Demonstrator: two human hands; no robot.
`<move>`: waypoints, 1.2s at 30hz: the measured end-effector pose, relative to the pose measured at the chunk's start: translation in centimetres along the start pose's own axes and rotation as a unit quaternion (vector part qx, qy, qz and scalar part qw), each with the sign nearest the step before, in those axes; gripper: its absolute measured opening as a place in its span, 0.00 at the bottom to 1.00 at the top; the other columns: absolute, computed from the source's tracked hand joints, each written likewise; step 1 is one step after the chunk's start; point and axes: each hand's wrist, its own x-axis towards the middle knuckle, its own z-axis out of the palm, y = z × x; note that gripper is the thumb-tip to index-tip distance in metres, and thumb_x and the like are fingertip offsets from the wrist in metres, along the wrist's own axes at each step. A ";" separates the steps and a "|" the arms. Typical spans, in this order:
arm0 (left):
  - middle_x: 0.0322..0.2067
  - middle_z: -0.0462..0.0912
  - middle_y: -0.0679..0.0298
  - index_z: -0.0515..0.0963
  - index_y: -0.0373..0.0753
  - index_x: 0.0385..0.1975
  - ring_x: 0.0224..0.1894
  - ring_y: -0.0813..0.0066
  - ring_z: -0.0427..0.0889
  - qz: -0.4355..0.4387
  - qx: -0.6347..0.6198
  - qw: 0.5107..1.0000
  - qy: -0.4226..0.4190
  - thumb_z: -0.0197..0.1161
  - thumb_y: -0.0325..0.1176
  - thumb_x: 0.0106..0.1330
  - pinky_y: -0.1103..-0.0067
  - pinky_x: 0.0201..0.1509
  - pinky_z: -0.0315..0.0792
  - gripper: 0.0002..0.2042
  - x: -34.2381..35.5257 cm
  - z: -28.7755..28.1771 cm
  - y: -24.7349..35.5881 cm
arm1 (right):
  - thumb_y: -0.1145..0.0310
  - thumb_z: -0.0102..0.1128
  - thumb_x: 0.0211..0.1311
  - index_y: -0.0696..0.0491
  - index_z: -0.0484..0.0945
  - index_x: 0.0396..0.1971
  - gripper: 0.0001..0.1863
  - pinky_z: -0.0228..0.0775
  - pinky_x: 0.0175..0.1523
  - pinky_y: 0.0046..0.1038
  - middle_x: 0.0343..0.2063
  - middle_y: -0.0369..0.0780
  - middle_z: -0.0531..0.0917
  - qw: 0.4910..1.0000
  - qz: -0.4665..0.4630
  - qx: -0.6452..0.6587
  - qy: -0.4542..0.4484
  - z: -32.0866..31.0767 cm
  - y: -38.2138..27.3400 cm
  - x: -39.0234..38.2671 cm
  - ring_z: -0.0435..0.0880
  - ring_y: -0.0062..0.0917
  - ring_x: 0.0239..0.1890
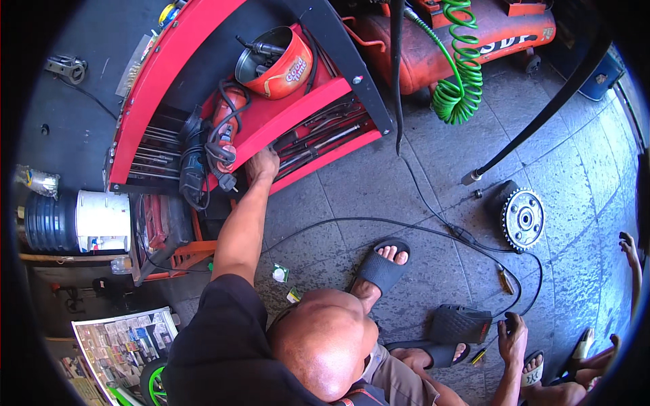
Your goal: Repairing or disassembling a mechanical component, likely a motorcycle sprocket, using a hammer and screwdriver.
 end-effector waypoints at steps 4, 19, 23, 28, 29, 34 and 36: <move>0.53 0.83 0.48 0.82 0.41 0.53 0.55 0.46 0.82 -0.007 0.046 0.998 -0.035 0.63 0.40 0.64 0.57 0.61 0.76 0.19 -1.2 0.4 5.0 | 0.72 0.65 0.62 0.62 0.81 0.47 0.15 0.77 0.45 0.37 0.37 0.52 0.84 0.999 0.049 0.005 0.019 -0.3 0.3 -1.3 0.86 0.42 0.37; 0.41 0.81 0.60 0.75 0.32 0.52 0.40 0.71 0.79 0.203 -0.130 0.903 -0.355 0.59 0.32 0.66 0.76 0.45 0.74 0.17 -12.7 -4.1 3.9 | 0.55 0.63 0.66 0.58 0.80 0.52 0.23 0.77 0.54 0.44 0.46 0.54 0.85 0.990 -0.012 0.091 -0.104 2.4 -3.5 0.8 0.85 0.49 0.48; 0.44 0.81 0.57 0.65 0.29 0.61 0.41 0.72 0.83 0.195 -0.167 0.895 -0.366 0.59 0.27 0.66 0.75 0.51 0.77 0.24 -20.9 -10.0 13.9 | 0.48 0.60 0.70 0.62 0.78 0.54 0.30 0.75 0.58 0.42 0.53 0.54 0.83 0.938 -0.046 0.284 -0.194 4.1 -9.0 1.9 0.84 0.47 0.53; 0.50 0.77 0.44 0.65 0.34 0.60 0.53 0.49 0.80 0.345 -0.277 0.774 -0.453 0.64 0.30 0.62 0.62 0.58 0.72 0.26 -35.3 -8.1 28.2 | 0.48 0.61 0.70 0.65 0.75 0.55 0.32 0.76 0.57 0.39 0.51 0.49 0.84 0.851 -0.048 0.524 -0.009 7.8 -11.9 4.0 0.84 0.40 0.52; 0.54 0.75 0.40 0.63 0.32 0.63 0.58 0.44 0.76 0.419 -0.330 0.709 -0.461 0.62 0.28 0.61 0.59 0.63 0.70 0.29 -38.5 -6.7 29.9 | 0.49 0.62 0.70 0.63 0.75 0.54 0.30 0.77 0.54 0.36 0.46 0.46 0.84 0.816 0.032 0.574 0.064 6.5 -11.5 3.8 0.84 0.35 0.48; 0.51 0.78 0.40 0.68 0.26 0.60 0.55 0.45 0.78 0.422 -0.491 0.644 -0.408 0.60 0.37 0.68 0.59 0.62 0.71 0.26 -46.8 -1.0 32.8 | 0.59 0.67 0.66 0.56 0.76 0.43 0.17 0.75 0.32 0.24 0.25 0.36 0.79 0.741 0.189 0.590 0.260 2.7 -2.7 0.6 0.79 0.19 0.24; 0.34 0.85 0.48 0.79 0.26 0.42 0.36 0.53 0.86 0.251 -0.305 0.755 -0.523 0.62 0.49 0.70 0.62 0.44 0.81 0.25 -48.2 2.5 36.2 | 0.61 0.68 0.65 0.56 0.75 0.40 0.15 0.71 0.25 0.22 0.21 0.34 0.76 0.750 0.243 0.534 0.306 1.2 0.6 -2.2 0.76 0.18 0.19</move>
